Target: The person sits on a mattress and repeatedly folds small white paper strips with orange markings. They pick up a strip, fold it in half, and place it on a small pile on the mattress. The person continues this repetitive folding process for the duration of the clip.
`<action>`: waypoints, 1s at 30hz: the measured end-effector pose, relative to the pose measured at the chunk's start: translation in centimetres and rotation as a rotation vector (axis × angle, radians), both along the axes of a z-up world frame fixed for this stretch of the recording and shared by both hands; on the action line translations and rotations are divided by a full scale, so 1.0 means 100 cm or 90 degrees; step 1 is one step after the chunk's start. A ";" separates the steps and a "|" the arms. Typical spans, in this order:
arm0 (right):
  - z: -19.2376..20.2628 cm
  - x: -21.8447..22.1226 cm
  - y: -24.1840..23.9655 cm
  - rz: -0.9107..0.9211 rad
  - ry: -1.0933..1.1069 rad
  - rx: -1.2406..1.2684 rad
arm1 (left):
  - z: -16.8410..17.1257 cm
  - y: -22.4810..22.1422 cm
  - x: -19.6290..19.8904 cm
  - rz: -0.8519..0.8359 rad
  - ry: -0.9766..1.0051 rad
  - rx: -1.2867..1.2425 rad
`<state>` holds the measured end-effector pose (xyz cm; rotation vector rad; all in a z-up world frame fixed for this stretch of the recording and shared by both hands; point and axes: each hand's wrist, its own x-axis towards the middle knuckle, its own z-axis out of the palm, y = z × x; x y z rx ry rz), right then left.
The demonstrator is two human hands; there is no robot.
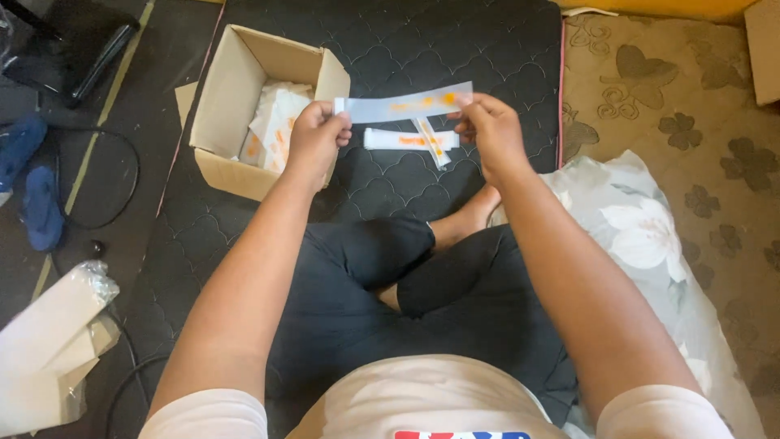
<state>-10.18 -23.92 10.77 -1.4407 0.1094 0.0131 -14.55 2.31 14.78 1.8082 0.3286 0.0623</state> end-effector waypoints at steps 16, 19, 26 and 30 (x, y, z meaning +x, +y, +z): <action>-0.038 0.042 -0.006 0.027 0.074 -0.097 | -0.053 -0.008 0.027 0.006 0.016 -0.133; -0.064 0.041 -0.007 -0.011 0.121 -0.097 | -0.092 -0.009 0.039 0.016 0.004 -0.167; -0.075 0.047 -0.012 -0.030 0.175 -0.119 | -0.141 -0.020 0.057 0.046 0.029 -0.245; -0.090 0.056 -0.010 -0.030 0.177 -0.125 | -0.165 -0.018 0.073 0.052 0.053 -0.254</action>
